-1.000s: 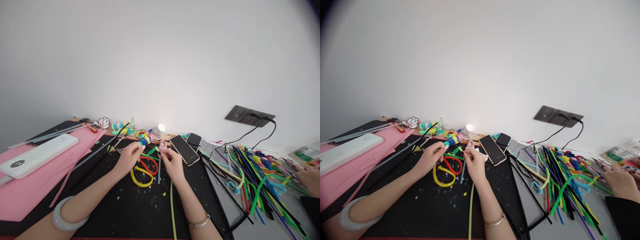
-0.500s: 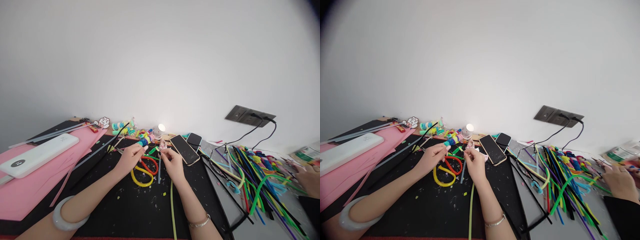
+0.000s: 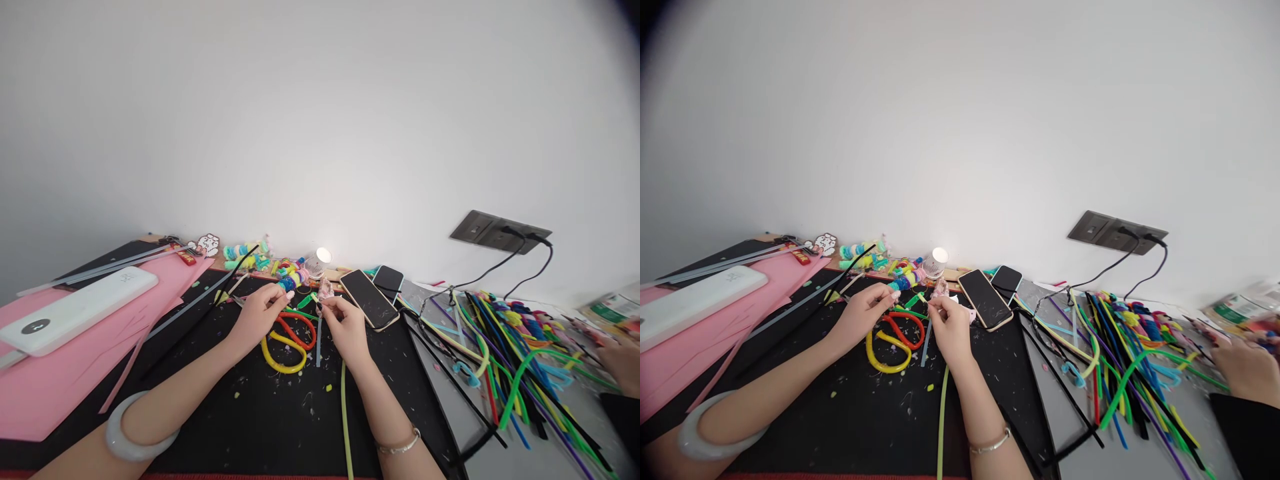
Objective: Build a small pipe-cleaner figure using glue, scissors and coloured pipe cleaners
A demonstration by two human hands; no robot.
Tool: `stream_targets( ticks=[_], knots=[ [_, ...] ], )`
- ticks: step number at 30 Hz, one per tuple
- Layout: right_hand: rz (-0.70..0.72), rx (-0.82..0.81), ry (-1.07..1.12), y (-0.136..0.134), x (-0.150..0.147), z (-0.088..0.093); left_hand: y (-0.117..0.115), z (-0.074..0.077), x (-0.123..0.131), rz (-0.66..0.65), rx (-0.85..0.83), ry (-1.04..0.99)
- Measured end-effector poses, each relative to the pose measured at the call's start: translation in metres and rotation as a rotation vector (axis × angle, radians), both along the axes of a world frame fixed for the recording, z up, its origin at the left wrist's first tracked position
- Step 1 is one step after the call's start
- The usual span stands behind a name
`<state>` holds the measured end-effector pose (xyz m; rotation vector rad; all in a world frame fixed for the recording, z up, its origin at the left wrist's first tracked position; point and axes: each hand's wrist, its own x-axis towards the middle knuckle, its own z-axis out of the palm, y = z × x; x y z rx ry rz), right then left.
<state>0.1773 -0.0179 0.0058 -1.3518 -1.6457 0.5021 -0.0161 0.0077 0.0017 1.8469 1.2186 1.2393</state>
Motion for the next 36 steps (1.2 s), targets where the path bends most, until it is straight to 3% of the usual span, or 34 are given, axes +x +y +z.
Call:
stream_targets(
  ticks=[7, 16, 36],
  knots=[
    [0.01, -0.007, 0.007, 0.0011, 0.0003, -0.0016, -0.0032, 0.0022, 0.0017, -0.029, -0.171, -0.124],
    [0.073, 0.016, 0.028, -0.0005, -0.0006, -0.0007, -0.0024, -0.0006, 0.0065, -0.27, -0.416, -0.265],
    [0.1, 0.026, -0.02, 0.0002, -0.0016, -0.0014, -0.0011, -0.0032, 0.0079, -0.248, -0.53, -0.294]
  ],
)
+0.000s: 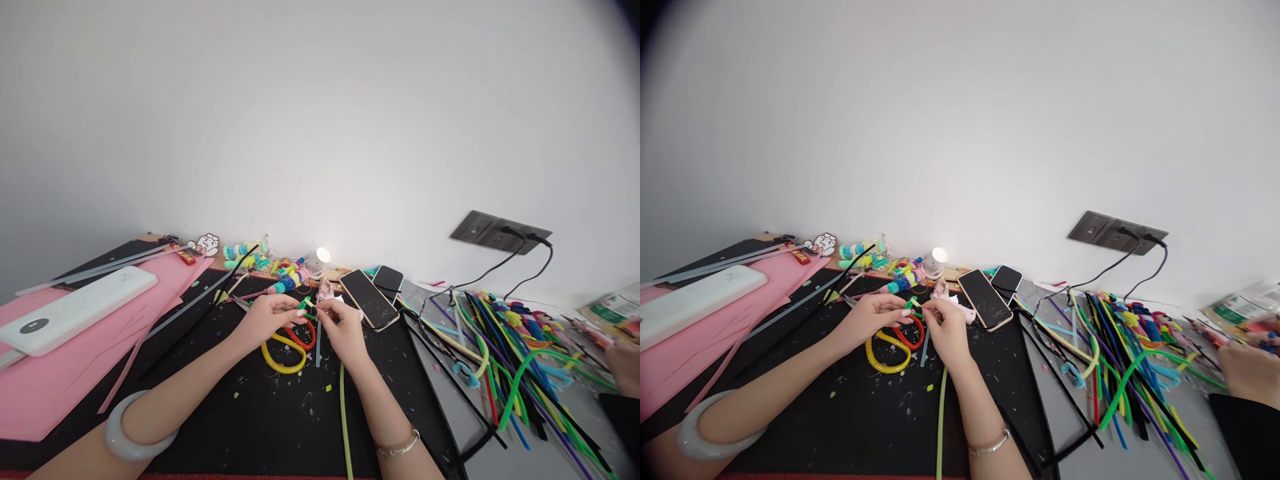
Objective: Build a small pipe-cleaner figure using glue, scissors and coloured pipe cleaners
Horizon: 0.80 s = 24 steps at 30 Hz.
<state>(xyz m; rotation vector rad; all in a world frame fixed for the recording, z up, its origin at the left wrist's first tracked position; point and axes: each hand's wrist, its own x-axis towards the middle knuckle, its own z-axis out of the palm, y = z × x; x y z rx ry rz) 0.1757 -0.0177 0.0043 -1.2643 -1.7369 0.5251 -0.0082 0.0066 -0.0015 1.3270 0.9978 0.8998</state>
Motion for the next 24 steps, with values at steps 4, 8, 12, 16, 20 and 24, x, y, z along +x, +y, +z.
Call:
stream_targets(
  ticks=[4, 8, 12, 16, 20, 24],
  knots=[
    [0.003, 0.005, 0.009, -0.0001, -0.0004, 0.0008, -0.0003, -0.0002, 0.0002, 0.009, -0.004, 0.019],
    [0.003, 0.008, 0.004, -0.0006, -0.0005, 0.0002, -0.0007, 0.0008, 0.0003, 0.021, -0.017, 0.011],
    [-0.001, 0.007, -0.01, -0.001, -0.0003, -0.0006, -0.0011, 0.0032, 0.0002, 0.021, -0.017, 0.008],
    [-0.001, 0.004, -0.017, -0.001, -0.0002, -0.0006, -0.0021, 0.0058, 0.0001, 0.02, -0.012, 0.019],
    [0.013, 0.0, -0.018, -0.001, -0.0003, 0.0002, -0.0032, 0.0079, -0.0003, 0.03, 0.0, 0.043],
    [0.021, -0.006, -0.018, -0.0011, -0.0005, 0.0003, -0.0029, 0.0076, -0.0004, 0.047, 0.022, 0.054]
  ],
)
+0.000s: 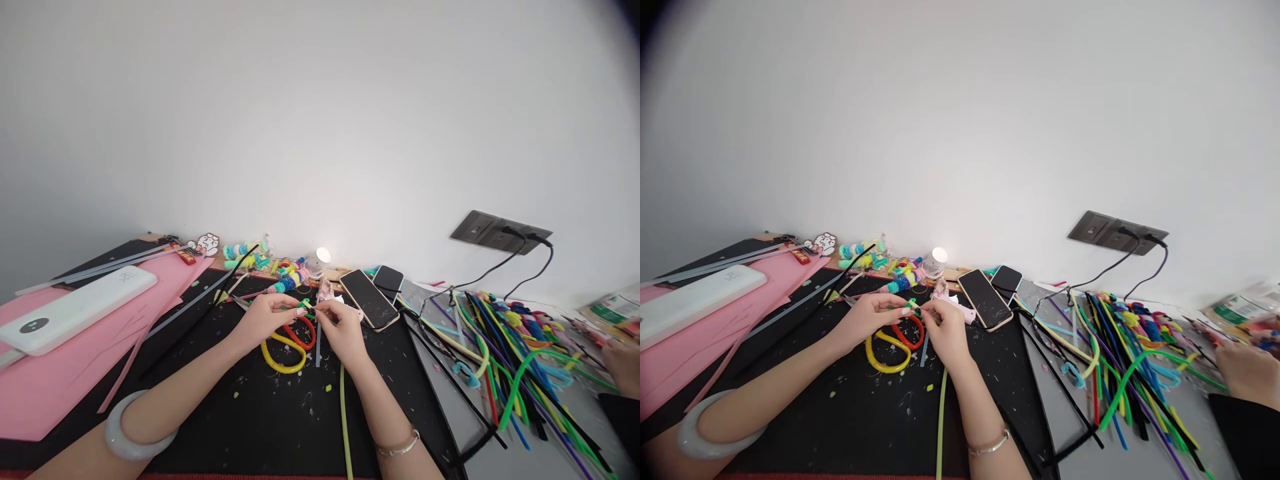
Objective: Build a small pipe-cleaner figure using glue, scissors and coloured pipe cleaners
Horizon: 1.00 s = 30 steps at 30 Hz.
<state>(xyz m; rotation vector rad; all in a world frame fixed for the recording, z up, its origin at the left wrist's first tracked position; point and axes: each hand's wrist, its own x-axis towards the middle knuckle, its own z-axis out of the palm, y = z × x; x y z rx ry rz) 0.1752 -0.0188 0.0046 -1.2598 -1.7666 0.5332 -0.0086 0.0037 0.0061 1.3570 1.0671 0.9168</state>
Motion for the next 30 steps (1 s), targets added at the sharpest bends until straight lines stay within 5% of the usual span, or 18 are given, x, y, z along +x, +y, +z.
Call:
stream_targets(
  ticks=[8, 30],
  knots=[
    [0.002, 0.004, -0.013, 0.0007, -0.0008, 0.0015, 0.0008, -0.0021, 0.0003, 0.05, 0.035, 0.012],
    [0.054, -0.087, 0.118, 0.0002, 0.001, 0.0039, 0.0019, -0.0022, -0.005, -0.063, -0.064, -0.074]
  ],
)
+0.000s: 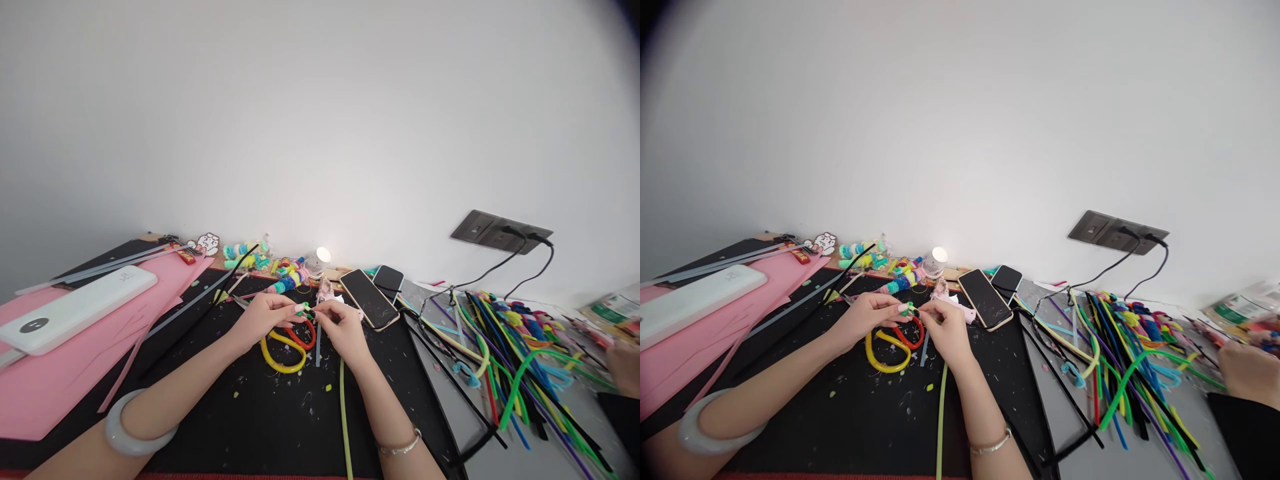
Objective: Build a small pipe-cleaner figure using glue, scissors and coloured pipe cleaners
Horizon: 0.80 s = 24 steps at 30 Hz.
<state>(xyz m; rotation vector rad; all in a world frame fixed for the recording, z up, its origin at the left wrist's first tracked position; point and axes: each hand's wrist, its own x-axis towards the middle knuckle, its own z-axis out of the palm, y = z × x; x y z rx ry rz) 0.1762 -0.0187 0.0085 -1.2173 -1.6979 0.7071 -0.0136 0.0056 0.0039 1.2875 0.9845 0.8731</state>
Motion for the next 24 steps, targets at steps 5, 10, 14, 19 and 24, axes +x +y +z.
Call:
stream_targets(
  ticks=[5, 10, 14, 19, 24],
  knots=[
    [-0.011, -0.01, -0.002, -0.0001, 0.0029, 0.0007, -0.0005, 0.0024, 0.0007, -0.009, 0.025, 0.021],
    [-0.005, -0.028, 0.0, -0.0011, 0.0028, 0.0006, -0.0007, 0.0032, 0.0017, 0.026, 0.086, 0.083],
    [0.015, -0.036, -0.009, -0.0024, 0.0014, 0.0012, 0.0, 0.002, 0.0012, 0.039, 0.087, 0.082],
    [0.027, -0.011, -0.037, -0.0034, 0.0008, 0.0041, -0.0004, 0.003, 0.0012, 0.047, 0.093, 0.081],
    [0.048, -0.035, -0.014, -0.0037, 0.0017, 0.0057, 0.0005, 0.0021, 0.0002, 0.015, 0.101, 0.081]
  ],
)
